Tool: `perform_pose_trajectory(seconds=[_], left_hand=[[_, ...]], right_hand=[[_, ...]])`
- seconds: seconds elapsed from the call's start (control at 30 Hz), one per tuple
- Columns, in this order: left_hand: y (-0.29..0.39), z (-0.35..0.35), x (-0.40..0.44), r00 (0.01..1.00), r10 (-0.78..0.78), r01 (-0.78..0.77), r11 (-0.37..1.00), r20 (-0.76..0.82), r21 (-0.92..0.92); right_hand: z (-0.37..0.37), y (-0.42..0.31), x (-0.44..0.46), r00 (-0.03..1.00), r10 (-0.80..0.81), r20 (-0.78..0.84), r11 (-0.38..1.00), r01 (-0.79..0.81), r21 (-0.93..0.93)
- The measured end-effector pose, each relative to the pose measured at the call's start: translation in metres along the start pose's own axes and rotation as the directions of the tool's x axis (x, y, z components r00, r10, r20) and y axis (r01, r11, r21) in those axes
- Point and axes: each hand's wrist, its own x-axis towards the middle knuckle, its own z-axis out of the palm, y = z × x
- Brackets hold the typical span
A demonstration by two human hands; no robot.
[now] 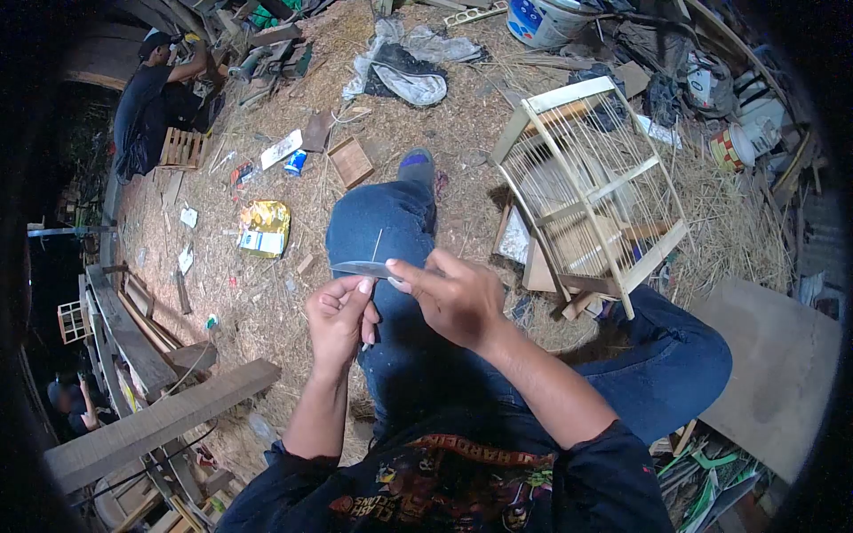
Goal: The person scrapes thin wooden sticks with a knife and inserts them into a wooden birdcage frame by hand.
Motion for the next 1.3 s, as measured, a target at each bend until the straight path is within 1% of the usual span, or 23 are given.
perform_pose_trajectory(seconds=[0.07,0.13,0.2,0.27,0.3,0.37,0.4,0.47,0.5,0.53,0.6,0.67,0.73,0.87,0.93,1.07,1.13,1.17,1.3], left_hand=[[-0.001,0.001,0.001,1.0,0.022,-0.022,0.999,0.007,-0.03],[-0.001,0.001,0.0,1.0,0.013,-0.013,1.0,-0.008,-0.015],[0.0,0.003,0.001,1.0,0.012,-0.013,1.0,-0.016,-0.005],[0.0,0.003,0.0,1.0,0.016,-0.016,1.0,-0.022,-0.001],[0.0,0.003,0.0,1.0,0.015,-0.015,1.0,-0.022,0.0],[0.002,0.004,0.0,1.0,0.006,-0.006,1.0,-0.025,0.005],[0.001,0.004,-0.001,1.0,0.006,-0.006,1.0,-0.028,0.007],[0.0,0.004,0.0,1.0,0.015,-0.015,1.0,-0.019,0.006],[0.001,0.003,0.0,1.0,0.018,-0.018,1.0,-0.017,0.008],[0.0,0.003,0.001,1.0,0.013,-0.013,1.0,-0.021,0.009],[0.001,0.004,0.0,1.0,0.003,-0.003,1.0,-0.021,0.009],[0.003,0.005,0.0,1.0,-0.004,0.004,1.0,-0.029,0.005],[0.001,0.004,0.0,1.0,0.007,-0.006,1.0,-0.028,0.012],[0.0,0.003,0.0,1.0,0.019,-0.018,0.999,-0.016,0.032],[0.001,0.004,-0.001,1.0,0.012,-0.012,1.0,-0.023,0.026],[0.002,0.006,-0.001,0.999,0.001,0.0,1.0,-0.04,0.028],[0.002,0.006,-0.001,0.999,-0.002,0.003,1.0,-0.042,0.013],[0.002,0.006,-0.001,0.999,-0.008,0.008,1.0,-0.043,0.001],[-0.002,0.002,-0.001,0.999,0.034,-0.034,0.999,-0.008,-0.02]], right_hand=[[0.002,0.001,0.0,0.999,0.035,-0.008,0.999,-0.035,0.005],[-0.001,0.005,0.006,0.995,0.095,-0.02,0.995,-0.095,-0.019],[-0.004,0.003,0.007,0.996,0.086,-0.022,0.996,-0.087,-0.033],[-0.009,-0.001,0.004,0.996,0.052,0.068,0.998,-0.05,-0.033],[-0.009,0.0,0.004,0.996,0.053,0.069,0.998,-0.051,-0.033],[-0.007,0.004,0.006,0.994,0.107,0.022,0.992,-0.105,-0.066],[-0.005,0.006,0.008,0.994,0.106,0.023,0.992,-0.104,-0.064],[-0.004,0.012,0.01,0.988,0.152,-0.017,0.988,-0.152,-0.006],[-0.009,0.007,0.01,0.991,0.131,0.018,0.991,-0.13,-0.044],[-0.008,0.007,0.008,0.991,0.132,0.014,0.99,-0.131,-0.044],[-0.005,0.008,0.003,0.999,0.041,0.025,0.999,-0.042,0.014],[-0.004,0.008,0.006,0.998,0.065,0.02,0.998,-0.065,-0.007],[-0.002,0.007,0.009,0.992,0.126,-0.007,0.992,-0.125,0.032],[-0.005,0.007,0.007,0.996,0.086,-0.014,0.996,-0.086,0.003],[-0.005,0.01,0.01,0.987,0.159,-0.016,0.987,-0.159,-0.037],[-0.006,0.013,0.012,0.99,0.132,-0.053,0.991,-0.133,-0.002],[-0.005,0.008,0.002,0.998,0.05,-0.027,0.999,-0.05,-0.008],[-0.005,0.005,-0.003,0.999,0.04,0.019,0.999,-0.04,0.001],[-0.004,-0.001,-0.008,0.999,-0.004,0.037,1.0,0.003,0.026]])
